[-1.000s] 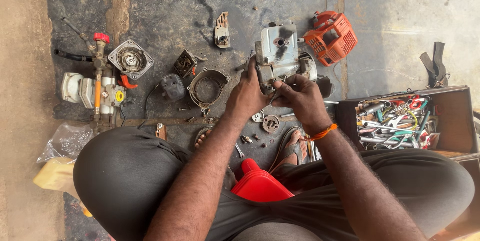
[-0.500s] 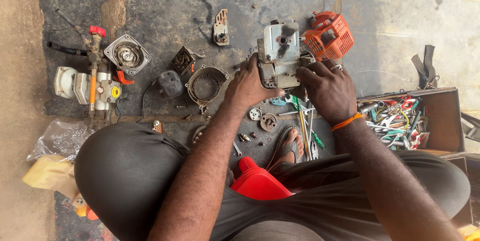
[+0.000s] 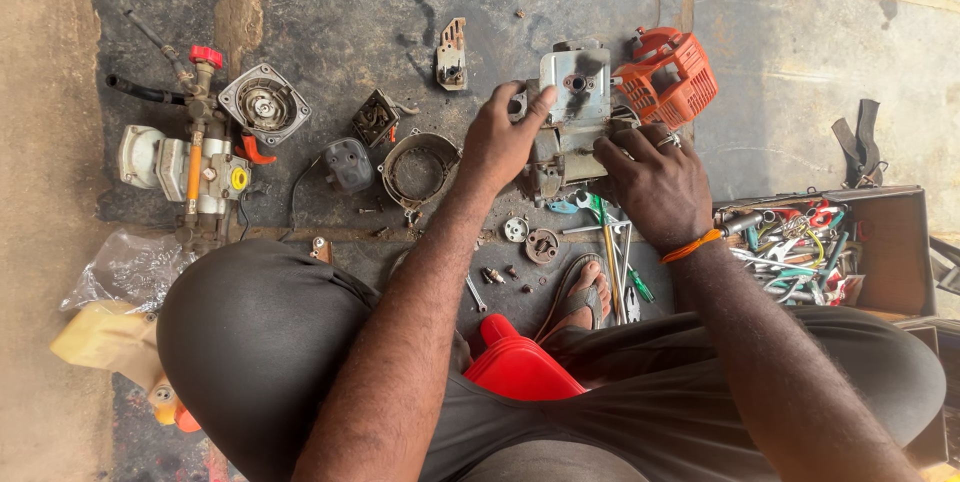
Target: The person assembles a small engine by hand, inserting and tightening bolts into the engine block and attaching a grey plastic cover. The person handles the engine block, bolts, and cover, placing the cover onto the engine and securing it.
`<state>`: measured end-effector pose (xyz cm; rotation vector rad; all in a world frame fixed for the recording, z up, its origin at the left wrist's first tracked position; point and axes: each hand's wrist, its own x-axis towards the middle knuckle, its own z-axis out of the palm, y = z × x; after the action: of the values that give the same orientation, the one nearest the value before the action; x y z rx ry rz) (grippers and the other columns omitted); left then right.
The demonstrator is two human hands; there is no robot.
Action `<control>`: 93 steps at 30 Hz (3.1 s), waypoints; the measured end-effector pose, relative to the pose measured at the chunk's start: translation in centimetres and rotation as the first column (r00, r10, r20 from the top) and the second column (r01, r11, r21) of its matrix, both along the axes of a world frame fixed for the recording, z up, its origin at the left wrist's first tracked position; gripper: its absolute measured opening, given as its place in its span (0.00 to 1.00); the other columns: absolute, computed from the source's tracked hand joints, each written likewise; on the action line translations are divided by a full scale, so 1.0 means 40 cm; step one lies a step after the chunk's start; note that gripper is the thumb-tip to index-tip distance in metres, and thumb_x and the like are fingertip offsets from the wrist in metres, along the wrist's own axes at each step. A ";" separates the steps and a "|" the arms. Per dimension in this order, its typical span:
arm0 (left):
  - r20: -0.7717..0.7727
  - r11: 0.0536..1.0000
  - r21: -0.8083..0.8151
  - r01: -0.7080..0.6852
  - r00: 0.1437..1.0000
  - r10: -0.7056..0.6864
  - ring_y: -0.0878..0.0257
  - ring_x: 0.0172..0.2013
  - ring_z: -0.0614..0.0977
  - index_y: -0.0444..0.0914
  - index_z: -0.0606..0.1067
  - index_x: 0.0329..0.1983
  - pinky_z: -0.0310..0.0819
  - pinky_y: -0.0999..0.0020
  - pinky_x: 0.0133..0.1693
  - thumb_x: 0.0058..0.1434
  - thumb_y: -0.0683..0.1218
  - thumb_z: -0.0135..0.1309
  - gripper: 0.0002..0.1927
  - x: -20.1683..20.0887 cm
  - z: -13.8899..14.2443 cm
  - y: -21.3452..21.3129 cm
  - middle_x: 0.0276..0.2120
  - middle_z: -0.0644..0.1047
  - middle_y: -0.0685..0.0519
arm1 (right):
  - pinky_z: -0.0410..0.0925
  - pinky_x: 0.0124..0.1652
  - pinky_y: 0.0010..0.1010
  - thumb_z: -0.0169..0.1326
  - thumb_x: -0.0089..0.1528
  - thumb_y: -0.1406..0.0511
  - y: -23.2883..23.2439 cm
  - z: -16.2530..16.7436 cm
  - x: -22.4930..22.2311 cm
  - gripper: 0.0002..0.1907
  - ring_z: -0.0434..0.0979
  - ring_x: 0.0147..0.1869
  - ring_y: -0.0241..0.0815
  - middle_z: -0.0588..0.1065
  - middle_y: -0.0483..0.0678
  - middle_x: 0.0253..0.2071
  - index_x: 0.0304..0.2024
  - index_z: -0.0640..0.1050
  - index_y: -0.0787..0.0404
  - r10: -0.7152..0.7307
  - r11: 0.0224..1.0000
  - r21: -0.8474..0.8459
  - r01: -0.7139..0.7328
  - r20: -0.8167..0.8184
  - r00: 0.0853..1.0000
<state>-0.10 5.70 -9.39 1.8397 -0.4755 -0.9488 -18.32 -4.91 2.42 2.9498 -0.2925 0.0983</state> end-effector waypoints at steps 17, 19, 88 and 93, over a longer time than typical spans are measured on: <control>0.258 0.996 0.072 -0.058 0.965 0.037 0.56 0.44 0.84 0.41 0.77 0.49 0.80 0.55 0.44 0.70 0.59 0.48 0.19 0.001 0.028 0.003 0.42 0.81 0.49 | 0.70 0.56 0.43 0.65 0.55 0.52 0.013 0.019 0.008 0.24 0.76 0.61 0.47 0.77 0.44 0.55 0.53 0.79 0.49 -0.037 0.998 0.057 0.041 -0.074 0.997; 0.232 0.994 0.101 -0.038 0.973 0.014 0.56 0.45 0.84 0.41 0.76 0.49 0.81 0.55 0.45 0.71 0.60 0.47 0.20 -0.004 0.037 0.006 0.43 0.81 0.49 | 0.70 0.55 0.43 0.64 0.56 0.53 0.013 0.024 0.009 0.23 0.76 0.61 0.47 0.77 0.45 0.55 0.53 0.80 0.49 -0.024 0.998 0.059 0.028 -0.075 0.997; 0.184 0.943 0.081 0.324 0.925 -0.334 0.44 0.63 0.75 0.36 0.39 0.75 0.72 0.51 0.63 0.36 0.59 0.79 0.75 -0.056 0.019 0.045 0.65 0.67 0.33 | 0.75 0.45 0.40 0.60 0.66 0.63 0.010 0.030 0.005 0.05 0.80 0.53 0.45 0.79 0.42 0.47 0.44 0.81 0.52 -0.007 0.986 0.165 -0.010 0.099 0.995; 0.187 0.942 0.096 0.323 0.923 -0.336 0.44 0.62 0.75 0.36 0.38 0.75 0.72 0.52 0.63 0.35 0.59 0.79 0.76 -0.054 0.027 0.044 0.65 0.67 0.33 | 0.75 0.45 0.40 0.62 0.64 0.63 0.010 0.025 0.000 0.06 0.80 0.53 0.45 0.79 0.41 0.47 0.43 0.80 0.53 -0.008 0.986 0.168 -0.007 0.092 0.996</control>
<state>-2.26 7.46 -8.33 1.9606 -0.9127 -1.0118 -18.32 -4.53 3.41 3.1177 -0.3299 0.2218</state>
